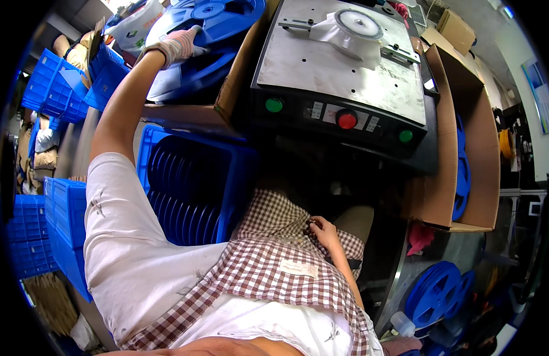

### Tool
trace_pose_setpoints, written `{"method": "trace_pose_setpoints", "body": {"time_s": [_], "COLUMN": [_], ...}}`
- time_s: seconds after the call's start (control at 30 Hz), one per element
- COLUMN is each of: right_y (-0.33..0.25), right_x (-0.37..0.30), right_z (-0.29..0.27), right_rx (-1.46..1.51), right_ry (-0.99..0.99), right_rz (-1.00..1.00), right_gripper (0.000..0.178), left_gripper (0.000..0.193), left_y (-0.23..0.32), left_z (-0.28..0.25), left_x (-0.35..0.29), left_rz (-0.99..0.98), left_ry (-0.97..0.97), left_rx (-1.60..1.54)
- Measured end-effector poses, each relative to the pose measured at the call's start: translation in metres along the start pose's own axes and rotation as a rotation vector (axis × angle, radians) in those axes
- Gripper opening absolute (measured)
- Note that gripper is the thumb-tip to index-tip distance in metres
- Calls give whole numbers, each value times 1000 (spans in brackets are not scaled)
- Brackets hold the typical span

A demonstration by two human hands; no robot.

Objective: The person repeatedly picks up blue plastic wheel-like parts, places them on a machine, presses a button, and then stacks the parts into a blue crate. The process is repeated continuously throughout the clip.

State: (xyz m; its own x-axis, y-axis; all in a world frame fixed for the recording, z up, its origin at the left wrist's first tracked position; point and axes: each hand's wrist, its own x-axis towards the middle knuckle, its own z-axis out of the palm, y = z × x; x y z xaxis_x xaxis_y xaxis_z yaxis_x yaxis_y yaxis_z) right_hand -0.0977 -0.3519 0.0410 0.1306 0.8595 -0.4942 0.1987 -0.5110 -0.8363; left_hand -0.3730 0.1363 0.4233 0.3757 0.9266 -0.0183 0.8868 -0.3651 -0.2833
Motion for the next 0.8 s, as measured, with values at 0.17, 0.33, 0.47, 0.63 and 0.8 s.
{"method": "trace_pose_setpoints", "body": {"time_s": [0.17, 0.33, 0.47, 0.63, 0.8], "right_y": [4, -95, -186, -272, -216], "right_x": [10, 13, 21, -52, -71], "right_z": [-6, -24, -45, -82, -123], "right_rx": [26, 368, 957, 1110, 1333], "right_ry": [10, -96, -367, -410, -701], "right_rz": [-76, -236, -320, -772, -667], "right_gripper": [29, 30, 67, 104, 57], "left_gripper": [63, 39, 35, 47, 58], "left_y": [9, 11, 83, 157, 196], "left_z": [-7, -6, -19, 11, 57], "left_x": [-19, -115, -247, -337, -352], "left_rz": [73, 292, 586, 882, 1013], "left_ry": [238, 712, 930, 660, 397], "left_rx": [-59, -119, -310, -312, -451]}}
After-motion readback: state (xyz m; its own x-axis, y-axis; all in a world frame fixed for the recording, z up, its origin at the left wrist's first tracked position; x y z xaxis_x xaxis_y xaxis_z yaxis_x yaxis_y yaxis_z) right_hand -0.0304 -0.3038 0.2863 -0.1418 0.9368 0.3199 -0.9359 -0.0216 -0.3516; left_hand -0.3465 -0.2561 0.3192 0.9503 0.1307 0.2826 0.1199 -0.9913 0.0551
